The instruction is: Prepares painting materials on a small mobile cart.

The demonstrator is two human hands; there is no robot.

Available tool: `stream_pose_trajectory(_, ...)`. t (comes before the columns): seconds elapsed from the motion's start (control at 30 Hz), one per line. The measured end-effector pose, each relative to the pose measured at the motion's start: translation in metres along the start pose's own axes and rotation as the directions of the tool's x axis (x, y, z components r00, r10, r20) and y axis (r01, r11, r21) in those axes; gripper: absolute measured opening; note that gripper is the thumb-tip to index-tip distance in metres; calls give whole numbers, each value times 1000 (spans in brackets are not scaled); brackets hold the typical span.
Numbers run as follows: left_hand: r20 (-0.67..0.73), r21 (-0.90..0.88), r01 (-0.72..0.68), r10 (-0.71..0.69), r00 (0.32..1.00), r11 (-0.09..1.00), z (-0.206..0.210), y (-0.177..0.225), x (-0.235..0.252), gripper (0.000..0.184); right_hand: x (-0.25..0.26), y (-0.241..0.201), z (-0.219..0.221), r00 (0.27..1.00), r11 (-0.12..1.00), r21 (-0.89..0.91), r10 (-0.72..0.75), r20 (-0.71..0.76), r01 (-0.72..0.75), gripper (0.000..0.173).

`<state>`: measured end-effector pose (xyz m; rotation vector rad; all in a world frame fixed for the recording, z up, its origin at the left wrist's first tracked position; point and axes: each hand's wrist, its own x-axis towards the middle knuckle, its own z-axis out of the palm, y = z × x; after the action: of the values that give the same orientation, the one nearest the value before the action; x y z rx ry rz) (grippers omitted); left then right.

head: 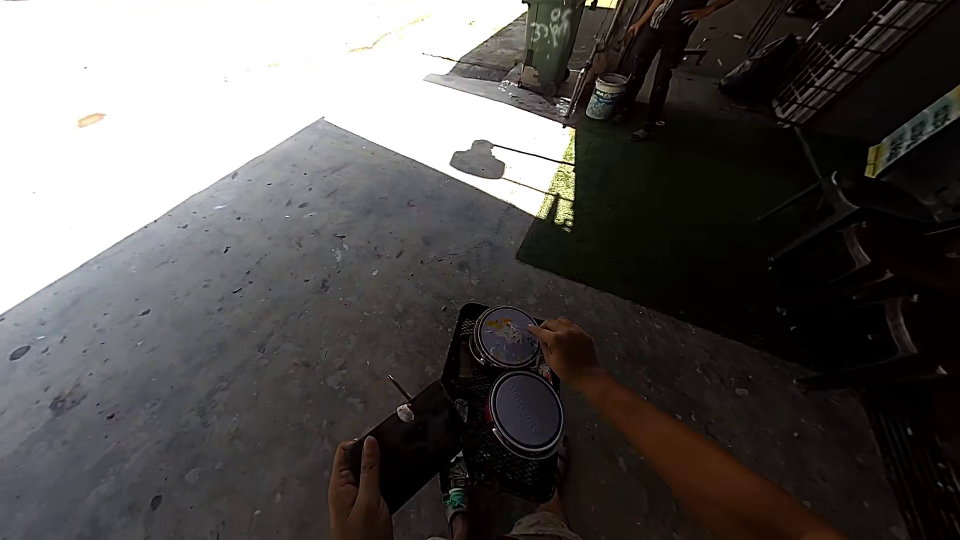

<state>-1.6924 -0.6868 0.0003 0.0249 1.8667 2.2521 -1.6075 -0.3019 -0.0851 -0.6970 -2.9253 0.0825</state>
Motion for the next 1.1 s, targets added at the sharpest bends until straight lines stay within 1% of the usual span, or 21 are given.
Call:
stream_pose_trajectory(0.17,-18,17,9,-8,1000,1000,-6,-1,2,12,6,-4,4,999,999,-38,-18,28,19,32)
stream_pose_trajectory(0.33,-14,-3,6,-6,1000,1000,-8,-1,6,12,7,-3,6,1000,998,-55,-22,22,23,32)
stream_pose_trajectory(0.4,-14,-8,3,-3,1000,1000,-8,0,6,12,8,-2,8,1000,998,-58,-17,25,18,32)
stream_pose_trajectory(0.53,-17,-7,4,-4,1000,1000,-8,1,5,12,10,-4,2,997,997,-74,-2,78,8,31)
stream_pose_trajectory(0.6,-23,-1,5,-5,1000,1000,-8,1,4,12,8,-6,-4,997,998,-55,25,67,-21,31)
stream_pose_trajectory(0.63,-26,0,6,-6,1000,1000,-8,1,3,12,7,-5,-9,999,999,-28,37,35,-37,31)
stream_pose_trajectory(0.7,-18,-4,10,-10,1000,1000,-4,2,3,12,1,-5,-19,994,996,67,69,-83,-63,31)
stream_pose_trajectory(0.77,0,-13,19,-19,1000,1000,2,4,4,11,-9,-7,-34,973,962,262,134,-188,-82,26)
stream_pose_trajectory(0.8,13,-19,19,-19,1000,1000,7,6,4,10,-15,-10,-43,960,927,369,161,-231,-67,24)
stream_pose_trajectory(0.83,28,-21,13,-13,1000,1000,12,8,6,9,-22,-15,-54,947,883,468,182,-265,-38,23)
stream_pose_trajectory(0.9,61,-28,-14,15,998,1000,23,10,10,11,-33,-27,-78,937,770,638,214,-277,12,22)
stream_pose_trajectory(1.0,130,-57,-58,65,989,997,39,11,16,12,-47,-41,-103,949,534,845,243,-199,40,19)
stream_pose_trajectory(1.03,159,-66,-66,76,984,996,44,11,17,12,-50,-43,-108,954,499,866,237,-183,42,18)
stream_pose_trajectory(1.07,181,-74,-73,85,980,995,49,12,17,12,-52,-44,-110,954,540,840,226,-198,47,19)
stream_pose_trajectory(1.1,202,-78,-80,94,975,994,52,13,17,13,-53,-43,-108,948,654,754,208,-242,49,20)
